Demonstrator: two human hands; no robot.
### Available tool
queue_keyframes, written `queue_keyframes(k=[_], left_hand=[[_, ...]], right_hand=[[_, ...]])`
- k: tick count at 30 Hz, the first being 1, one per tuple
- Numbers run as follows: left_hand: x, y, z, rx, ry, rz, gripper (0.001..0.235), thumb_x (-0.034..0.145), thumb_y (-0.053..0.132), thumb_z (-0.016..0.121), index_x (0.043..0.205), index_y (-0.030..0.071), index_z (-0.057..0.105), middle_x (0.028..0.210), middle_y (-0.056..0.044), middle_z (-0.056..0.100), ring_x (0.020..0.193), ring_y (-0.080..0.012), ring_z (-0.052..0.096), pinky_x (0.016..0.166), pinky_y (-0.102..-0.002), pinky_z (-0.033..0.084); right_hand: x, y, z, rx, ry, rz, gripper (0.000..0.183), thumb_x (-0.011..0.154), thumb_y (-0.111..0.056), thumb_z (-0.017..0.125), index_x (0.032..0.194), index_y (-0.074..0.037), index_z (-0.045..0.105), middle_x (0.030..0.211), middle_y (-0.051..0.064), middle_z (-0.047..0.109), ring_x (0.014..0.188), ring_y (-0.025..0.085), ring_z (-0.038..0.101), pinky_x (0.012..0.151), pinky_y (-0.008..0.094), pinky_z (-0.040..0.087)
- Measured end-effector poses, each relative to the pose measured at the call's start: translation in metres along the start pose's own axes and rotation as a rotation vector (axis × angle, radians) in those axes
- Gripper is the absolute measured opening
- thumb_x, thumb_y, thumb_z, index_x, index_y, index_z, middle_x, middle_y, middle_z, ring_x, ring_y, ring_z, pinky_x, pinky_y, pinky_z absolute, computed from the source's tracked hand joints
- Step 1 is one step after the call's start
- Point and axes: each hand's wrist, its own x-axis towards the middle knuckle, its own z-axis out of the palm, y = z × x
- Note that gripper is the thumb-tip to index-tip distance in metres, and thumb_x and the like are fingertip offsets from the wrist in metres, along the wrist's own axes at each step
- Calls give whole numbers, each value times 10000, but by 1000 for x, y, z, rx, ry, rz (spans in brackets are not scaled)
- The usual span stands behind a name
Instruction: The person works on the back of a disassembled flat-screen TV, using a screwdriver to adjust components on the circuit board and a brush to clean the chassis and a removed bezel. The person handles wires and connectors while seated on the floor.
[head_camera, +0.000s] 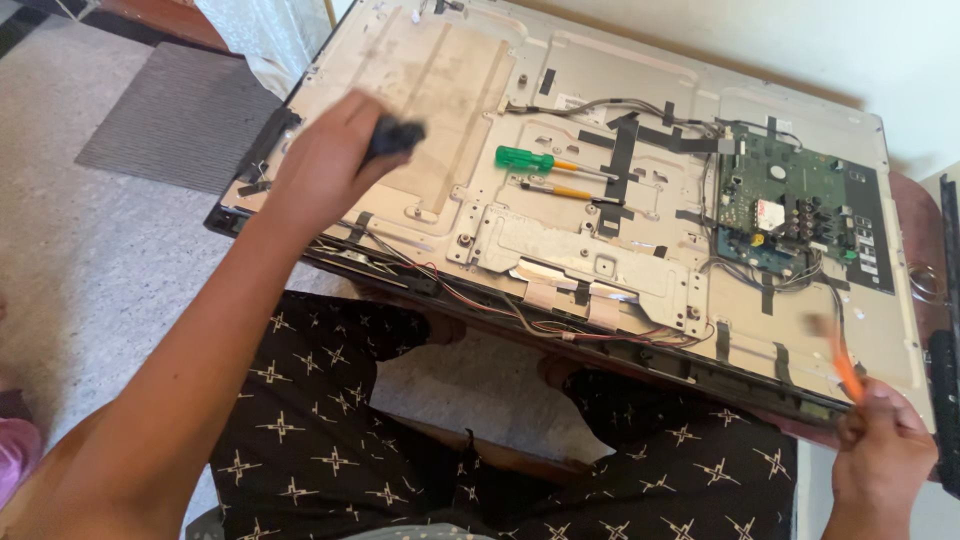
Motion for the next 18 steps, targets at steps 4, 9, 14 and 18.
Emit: queue_keyframes(k=[4, 9, 14, 18], left_hand=[[38, 65, -13, -84, 243, 140, 358, 1019, 294, 791, 1201, 45, 610, 1013, -97, 680, 927, -247, 668, 798, -401, 543], [74, 152, 18, -1431, 288, -119, 345, 1059, 338, 681, 1233, 77, 537, 951, -46, 648, 844, -197, 648, 786, -397, 574], [98, 209, 69, -1938, 47, -761, 290, 968, 342, 604, 1130, 113, 532, 970, -54, 655, 837, -219, 653, 758, -459, 601], [95, 244, 108, -2001, -53, -798, 269, 964, 315, 592, 1136, 120, 521, 959, -62, 645, 829, -229, 635, 759, -429, 541]], right_hand=[[18, 8, -8, 144, 106, 273, 328, 1202, -394, 501, 1142, -110, 655, 869, -49, 538, 668, 60, 361, 582, 233, 310], [22, 7, -15, 452, -145, 397, 616, 1217, -650, 356, 862, -167, 496, 772, -43, 401, 670, 94, 312, 556, 243, 250], [1, -40, -4, 554, -255, 310, 886, 1037, -953, 337, 790, -107, 427, 734, -6, 356, 644, 138, 303, 552, 283, 263], [-19, -78, 17, 447, -24, 420, 852, 781, -961, 293, 965, -182, 585, 757, -16, 431, 680, 128, 357, 576, 262, 268]])
